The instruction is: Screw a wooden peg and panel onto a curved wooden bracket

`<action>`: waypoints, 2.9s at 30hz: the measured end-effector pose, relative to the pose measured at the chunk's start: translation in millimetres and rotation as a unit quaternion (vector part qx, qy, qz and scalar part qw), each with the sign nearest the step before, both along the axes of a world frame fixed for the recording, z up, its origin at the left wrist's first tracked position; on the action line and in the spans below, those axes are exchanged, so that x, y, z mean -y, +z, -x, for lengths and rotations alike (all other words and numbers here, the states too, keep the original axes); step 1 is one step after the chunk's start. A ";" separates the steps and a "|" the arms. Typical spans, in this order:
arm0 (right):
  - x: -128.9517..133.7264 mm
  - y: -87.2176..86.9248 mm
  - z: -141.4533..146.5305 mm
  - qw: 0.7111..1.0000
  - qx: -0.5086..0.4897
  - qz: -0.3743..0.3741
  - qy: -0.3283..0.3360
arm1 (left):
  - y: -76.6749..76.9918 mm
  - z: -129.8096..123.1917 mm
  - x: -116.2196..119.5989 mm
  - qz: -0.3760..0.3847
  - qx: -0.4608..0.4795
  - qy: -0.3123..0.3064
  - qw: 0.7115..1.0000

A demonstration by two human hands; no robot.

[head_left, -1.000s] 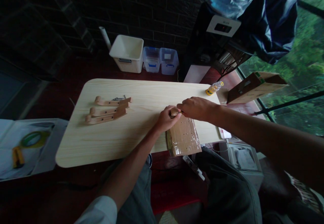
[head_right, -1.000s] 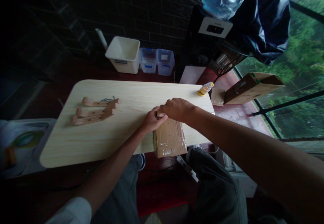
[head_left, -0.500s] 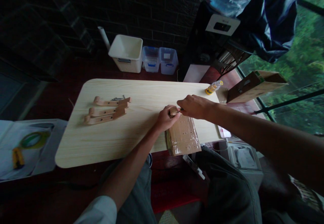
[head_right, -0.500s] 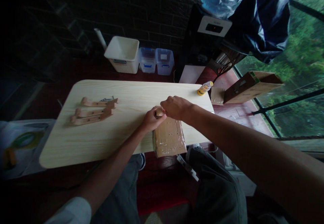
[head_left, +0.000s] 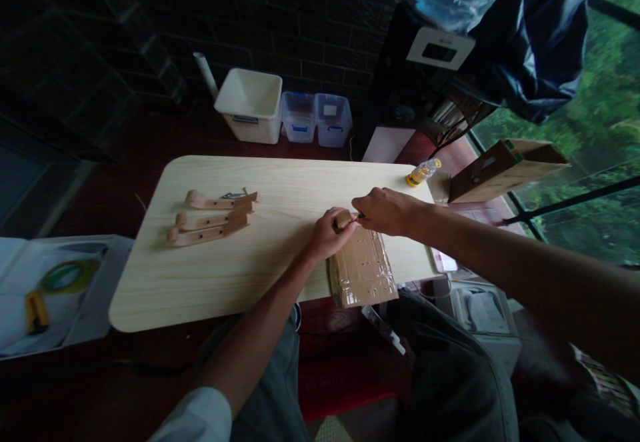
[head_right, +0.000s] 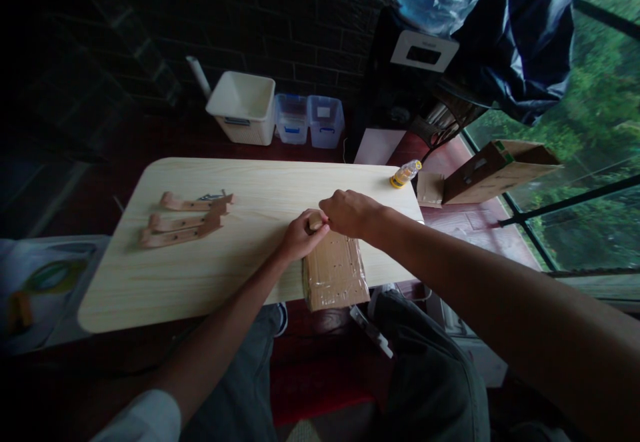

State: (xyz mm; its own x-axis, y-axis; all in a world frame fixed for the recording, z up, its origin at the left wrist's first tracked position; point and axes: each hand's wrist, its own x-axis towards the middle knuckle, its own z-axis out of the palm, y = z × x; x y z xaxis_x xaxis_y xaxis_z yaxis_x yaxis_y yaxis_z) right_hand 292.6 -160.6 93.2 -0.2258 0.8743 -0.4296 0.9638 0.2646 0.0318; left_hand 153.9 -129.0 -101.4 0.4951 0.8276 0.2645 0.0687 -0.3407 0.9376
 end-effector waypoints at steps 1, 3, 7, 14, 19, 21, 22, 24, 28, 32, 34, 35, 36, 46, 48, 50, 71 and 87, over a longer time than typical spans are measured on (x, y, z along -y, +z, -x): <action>0.0 0.1 0.0 1.000 -0.001 0.001 0.000 | -0.1 0.0 -0.2 0.000 0.000 -0.002 1.000; -0.2 0.2 0.1 1.000 -0.001 0.001 0.000 | -0.2 0.0 -0.7 -0.001 -0.001 -0.004 1.000; -0.9 0.0 0.0 1.000 -0.005 0.000 -0.001 | -0.3 0.1 -1.5 -0.002 -0.002 -0.006 1.000; -2.5 -2.9 -0.9 1.000 -0.012 0.003 -0.002 | 0.7 1.0 -1.7 -0.002 -0.007 -0.006 1.000; -2.3 -4.0 -2.1 1.000 -0.009 0.005 -0.007 | 1.0 0.8 -1.5 -0.004 -0.007 -0.006 1.000; -2.4 -4.4 -3.1 1.000 -0.007 0.007 -0.005 | 1.0 0.6 -1.5 -0.005 -0.008 -0.006 1.000; -2.6 -4.6 -3.5 1.000 -0.007 0.007 -0.004 | 1.0 0.5 -1.4 -0.005 -0.008 -0.006 1.000; -3.1 -4.8 -4.1 1.000 -0.005 0.009 -0.003 | 0.9 0.3 -1.3 -0.006 -0.009 -0.004 1.000; -4.1 -3.6 -3.6 1.000 0.000 0.006 -0.005 | 0.5 0.1 -1.2 -0.009 -0.010 -0.003 1.000; -4.9 -3.5 -3.0 1.000 0.004 0.002 -0.012 | 0.3 0.3 -1.2 -0.013 -0.012 -0.001 1.000; -5.3 -5.4 -3.1 1.000 0.005 -0.003 -0.019 | 0.7 0.5 -1.0 -0.014 -0.011 -0.002 1.000; -5.5 -6.6 -3.2 1.000 0.005 -0.005 -0.022 | 0.9 0.5 -0.8 -0.014 -0.011 -0.003 1.000; -5.7 -8.0 -3.3 1.000 0.005 -0.007 -0.026 | 1.1 0.5 -0.6 -0.014 -0.011 -0.003 1.000; -0.6 -6.1 -1.0 0.999 0.011 -0.014 -0.032 | 0.3 -0.1 0.7 -0.015 -0.010 0.001 1.000; -1.1 -3.0 -0.5 1.000 0.008 -0.010 -0.014 | -0.9 0.3 0.4 -0.017 -0.009 0.001 1.000; -2.7 0.8 0.2 1.000 0.008 -0.005 0.005 | -2.8 0.5 -0.1 -0.019 -0.009 0.002 1.000; -0.7 -1.8 6.2 0.995 0.049 -0.006 0.087 | -3.2 -0.4 0.3 -0.003 -0.021 0.016 1.000; -0.4 -7.3 5.3 0.998 0.008 -0.026 -0.050 | -0.2 -0.9 1.7 -0.010 -0.013 0.014 1.000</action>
State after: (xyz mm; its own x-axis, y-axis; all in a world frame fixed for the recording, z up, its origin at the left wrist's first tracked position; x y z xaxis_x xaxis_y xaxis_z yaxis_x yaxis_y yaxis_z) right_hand 287.3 -160.2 86.0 -0.1303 0.9136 -0.3852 0.9846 0.1649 0.0581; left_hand 154.7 -130.7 -101.6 0.4789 0.8360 0.2678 0.1023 -0.3562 0.9288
